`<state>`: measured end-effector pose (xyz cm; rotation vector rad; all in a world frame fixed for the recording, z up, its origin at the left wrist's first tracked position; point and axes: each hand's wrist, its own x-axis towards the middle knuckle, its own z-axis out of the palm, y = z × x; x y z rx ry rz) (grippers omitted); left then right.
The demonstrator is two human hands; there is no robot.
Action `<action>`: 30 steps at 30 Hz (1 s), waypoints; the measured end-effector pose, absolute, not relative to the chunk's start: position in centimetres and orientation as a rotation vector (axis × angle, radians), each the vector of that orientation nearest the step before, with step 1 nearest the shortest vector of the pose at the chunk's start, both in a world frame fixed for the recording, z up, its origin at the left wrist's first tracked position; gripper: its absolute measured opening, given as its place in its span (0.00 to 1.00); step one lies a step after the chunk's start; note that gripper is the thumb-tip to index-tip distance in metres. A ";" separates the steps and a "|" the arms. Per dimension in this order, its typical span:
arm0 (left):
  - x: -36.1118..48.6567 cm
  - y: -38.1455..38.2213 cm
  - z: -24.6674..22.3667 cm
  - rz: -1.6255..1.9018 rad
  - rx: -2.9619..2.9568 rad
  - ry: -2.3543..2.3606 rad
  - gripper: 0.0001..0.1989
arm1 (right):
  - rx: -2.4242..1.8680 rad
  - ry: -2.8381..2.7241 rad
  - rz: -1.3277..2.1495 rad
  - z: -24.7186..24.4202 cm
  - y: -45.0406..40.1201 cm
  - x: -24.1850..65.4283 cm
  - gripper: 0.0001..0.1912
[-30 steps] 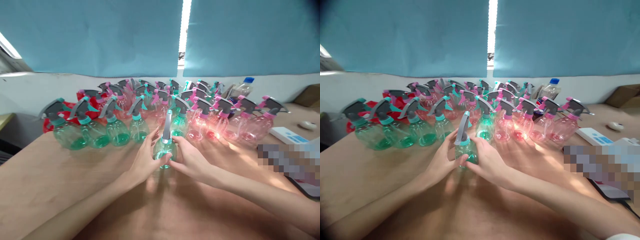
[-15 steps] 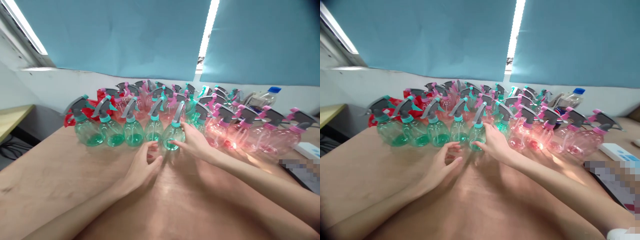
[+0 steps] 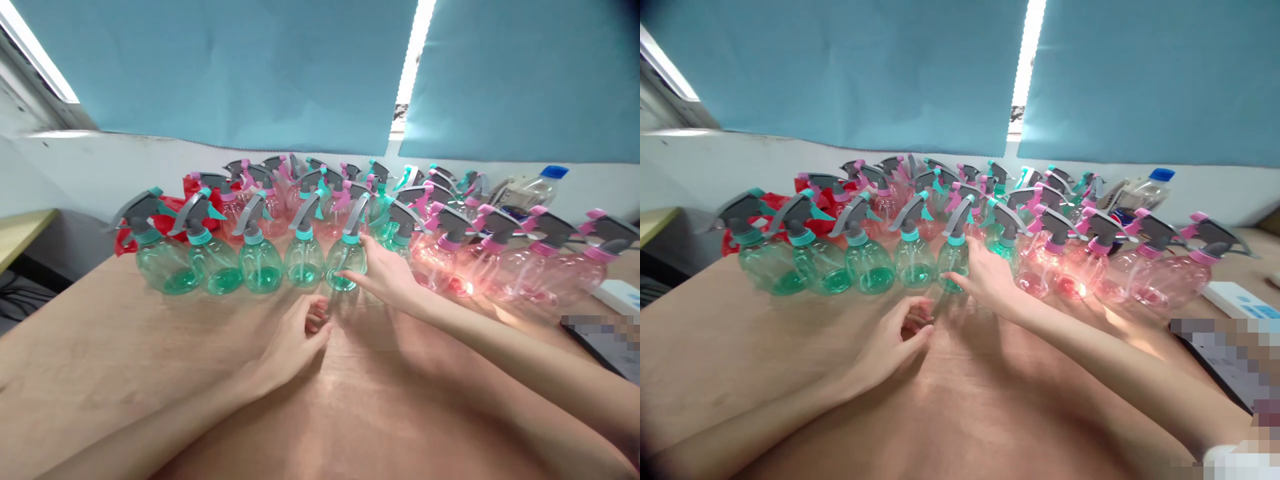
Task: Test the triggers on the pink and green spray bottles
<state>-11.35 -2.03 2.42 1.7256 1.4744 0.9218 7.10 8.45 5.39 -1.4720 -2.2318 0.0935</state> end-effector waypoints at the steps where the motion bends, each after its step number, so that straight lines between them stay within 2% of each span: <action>1: -11.3 -2.0 2.4 0.917 1.730 1.475 0.15 | -1.478 -2.235 0.095 5.4 8.4 7.1 0.41; 7: -10.5 -1.7 2.3 0.899 1.749 1.494 0.14 | -1.319 -2.216 0.105 5.5 7.2 8.2 0.40; 9: -10.1 -1.6 2.4 0.895 1.755 1.503 0.14 | -1.244 -2.199 0.117 5.8 6.3 9.5 0.36; 14: -8.7 -1.1 2.4 0.904 1.781 1.453 0.12 | -1.209 -2.122 0.131 6.3 4.5 13.8 0.17; 16: -8.2 -0.8 2.4 0.915 1.792 1.411 0.12 | -1.241 -2.031 0.130 6.2 4.4 15.5 0.15; 20: -7.0 -0.4 2.3 0.898 1.807 1.311 0.11 | -1.312 -1.870 0.195 5.8 5.2 17.4 0.19; 30: -6.1 -0.9 2.5 0.831 1.779 1.318 0.10 | -1.438 -1.860 0.452 5.7 8.5 15.1 0.38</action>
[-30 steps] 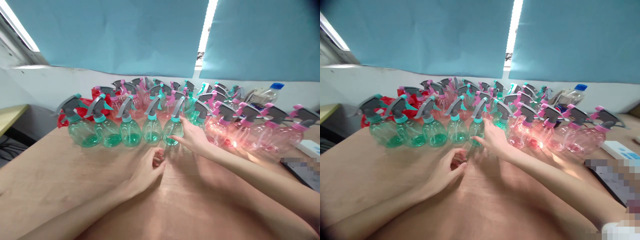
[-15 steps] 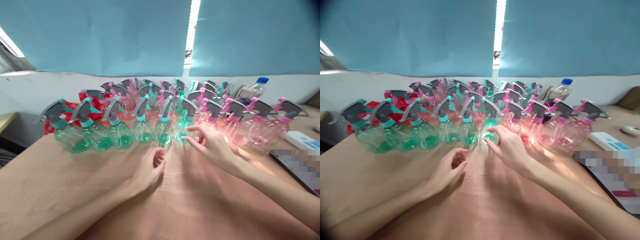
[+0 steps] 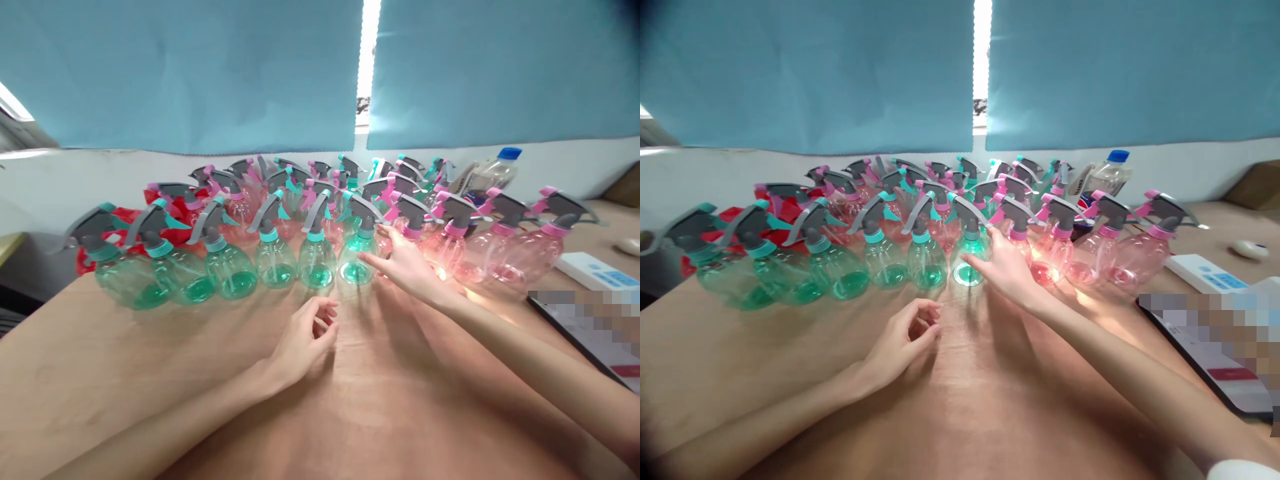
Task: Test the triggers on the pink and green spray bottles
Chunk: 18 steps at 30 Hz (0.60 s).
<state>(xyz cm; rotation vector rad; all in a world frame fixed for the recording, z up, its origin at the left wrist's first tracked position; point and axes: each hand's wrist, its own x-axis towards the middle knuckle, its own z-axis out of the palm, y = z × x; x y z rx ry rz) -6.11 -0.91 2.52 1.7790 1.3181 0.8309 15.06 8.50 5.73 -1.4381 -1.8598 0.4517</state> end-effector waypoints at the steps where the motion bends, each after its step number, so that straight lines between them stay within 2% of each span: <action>1: -6.2 -1.0 2.5 0.832 1.774 1.326 0.10 | -1.441 -1.862 0.451 5.6 8.6 14.9 0.39; 8: -6.1 -1.3 2.7 0.864 1.785 1.361 0.09 | -1.448 -1.866 0.333 4.3 9.0 14.4 0.34; 18: -4.4 -1.5 3.5 0.949 1.797 1.374 0.09 | -1.452 -1.933 0.331 4.7 6.4 15.0 0.36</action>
